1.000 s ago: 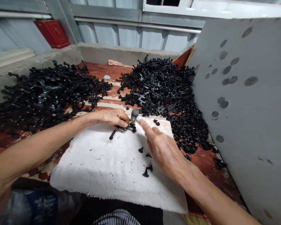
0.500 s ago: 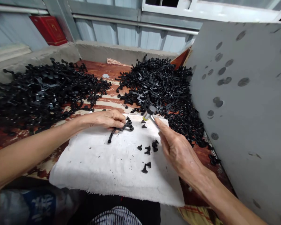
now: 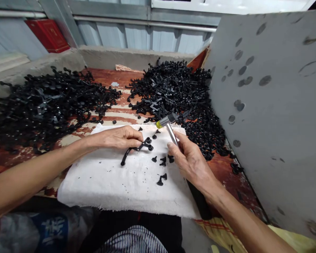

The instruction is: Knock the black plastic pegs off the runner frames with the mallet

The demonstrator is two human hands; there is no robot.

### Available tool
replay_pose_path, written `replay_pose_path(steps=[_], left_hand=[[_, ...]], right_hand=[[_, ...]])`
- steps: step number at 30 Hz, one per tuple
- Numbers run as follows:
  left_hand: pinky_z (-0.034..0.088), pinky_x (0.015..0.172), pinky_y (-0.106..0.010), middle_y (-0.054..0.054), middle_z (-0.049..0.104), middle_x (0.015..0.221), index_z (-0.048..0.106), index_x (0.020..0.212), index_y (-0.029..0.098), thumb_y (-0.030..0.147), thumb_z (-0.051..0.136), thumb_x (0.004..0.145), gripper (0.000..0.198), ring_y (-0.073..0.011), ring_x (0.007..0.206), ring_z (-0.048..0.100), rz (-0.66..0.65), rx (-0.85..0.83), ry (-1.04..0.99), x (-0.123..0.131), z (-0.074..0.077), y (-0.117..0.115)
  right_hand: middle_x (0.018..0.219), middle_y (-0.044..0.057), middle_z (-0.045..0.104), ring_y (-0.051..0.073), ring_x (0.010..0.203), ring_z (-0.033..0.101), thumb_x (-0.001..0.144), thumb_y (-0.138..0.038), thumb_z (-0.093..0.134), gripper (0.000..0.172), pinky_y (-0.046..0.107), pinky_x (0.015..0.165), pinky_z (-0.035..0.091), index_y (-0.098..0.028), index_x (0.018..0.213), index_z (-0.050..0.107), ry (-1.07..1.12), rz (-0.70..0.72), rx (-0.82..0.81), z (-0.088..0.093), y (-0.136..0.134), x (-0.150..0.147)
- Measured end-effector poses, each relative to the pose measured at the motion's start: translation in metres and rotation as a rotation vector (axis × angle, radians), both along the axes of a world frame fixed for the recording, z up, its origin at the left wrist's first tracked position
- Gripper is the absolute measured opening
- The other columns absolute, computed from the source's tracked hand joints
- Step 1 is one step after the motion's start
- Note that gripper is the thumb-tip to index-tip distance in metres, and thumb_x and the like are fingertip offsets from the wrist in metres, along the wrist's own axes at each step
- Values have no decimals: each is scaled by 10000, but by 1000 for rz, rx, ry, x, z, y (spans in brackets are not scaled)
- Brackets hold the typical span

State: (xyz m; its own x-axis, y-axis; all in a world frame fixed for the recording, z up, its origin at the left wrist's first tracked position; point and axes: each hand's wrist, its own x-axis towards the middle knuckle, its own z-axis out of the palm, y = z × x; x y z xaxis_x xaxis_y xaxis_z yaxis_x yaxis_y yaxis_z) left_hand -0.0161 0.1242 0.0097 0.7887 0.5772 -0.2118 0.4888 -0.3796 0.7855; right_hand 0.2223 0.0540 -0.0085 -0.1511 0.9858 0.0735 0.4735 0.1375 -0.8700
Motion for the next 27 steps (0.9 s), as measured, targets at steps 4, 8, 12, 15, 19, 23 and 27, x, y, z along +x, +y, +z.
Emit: replay_pose_path(steps=[4, 8, 12, 15, 19, 23, 27], left_hand=[[316, 544, -217, 49, 465, 592, 613, 752, 166, 118, 436, 828, 199, -79, 526, 398, -144, 177, 66, 25, 19, -23], [416, 698, -264, -17, 631, 858, 632, 978, 186, 208, 493, 858, 185, -149, 768, 550, 102, 317, -3, 31, 21, -44], [455, 771, -317, -84, 634, 1060, 540, 1111, 174, 409, 516, 885, 327, -202, 933, 590, 574, 300, -79, 23, 8, -54], [429, 640, -274, -27, 622, 794, 556, 872, 165, 394, 444, 916, 259, -150, 706, 582, 535, 73, -65, 25, 3, -54], [317, 497, -224, 47, 482, 551, 519, 717, 166, 239, 478, 885, 187, -86, 496, 443, 541, -104, -105, 34, 7, -48], [321, 456, -207, 38, 531, 552, 519, 666, 159, 139, 529, 828, 164, -60, 432, 424, 577, -301, -82, 30, 13, -36], [283, 410, -197, 3, 601, 593, 565, 654, 138, 79, 534, 760, 125, -42, 402, 407, 565, -359, -48, 21, 7, -16]], right_hand=[[522, -103, 424, 59, 365, 329, 730, -504, 732, 494, 194, 313, 302, -167, 1067, 603, 246, 37, -278, 11, -2, -13], [519, -120, 422, 49, 337, 320, 708, -507, 748, 466, 186, 284, 304, -189, 992, 561, 446, 65, -339, 10, -9, -22], [548, -125, 399, 49, 353, 347, 724, -447, 750, 400, 175, 274, 318, -205, 961, 538, 556, -84, -246, 3, -18, -26], [561, -121, 412, 57, 374, 368, 741, -449, 735, 391, 178, 282, 344, -206, 968, 529, 582, -116, -232, -2, -23, -33], [597, -97, 471, 50, 367, 388, 784, -497, 690, 388, 170, 290, 326, -197, 982, 546, 523, -63, -270, -1, -33, -37], [659, -59, 544, 44, 371, 397, 755, -529, 709, 390, 169, 286, 328, -203, 916, 568, 506, -140, -255, -1, -43, -19], [794, -20, 629, 41, 388, 386, 630, -494, 806, 444, 178, 266, 344, -218, 861, 544, 613, -368, -237, -11, -46, 3]])
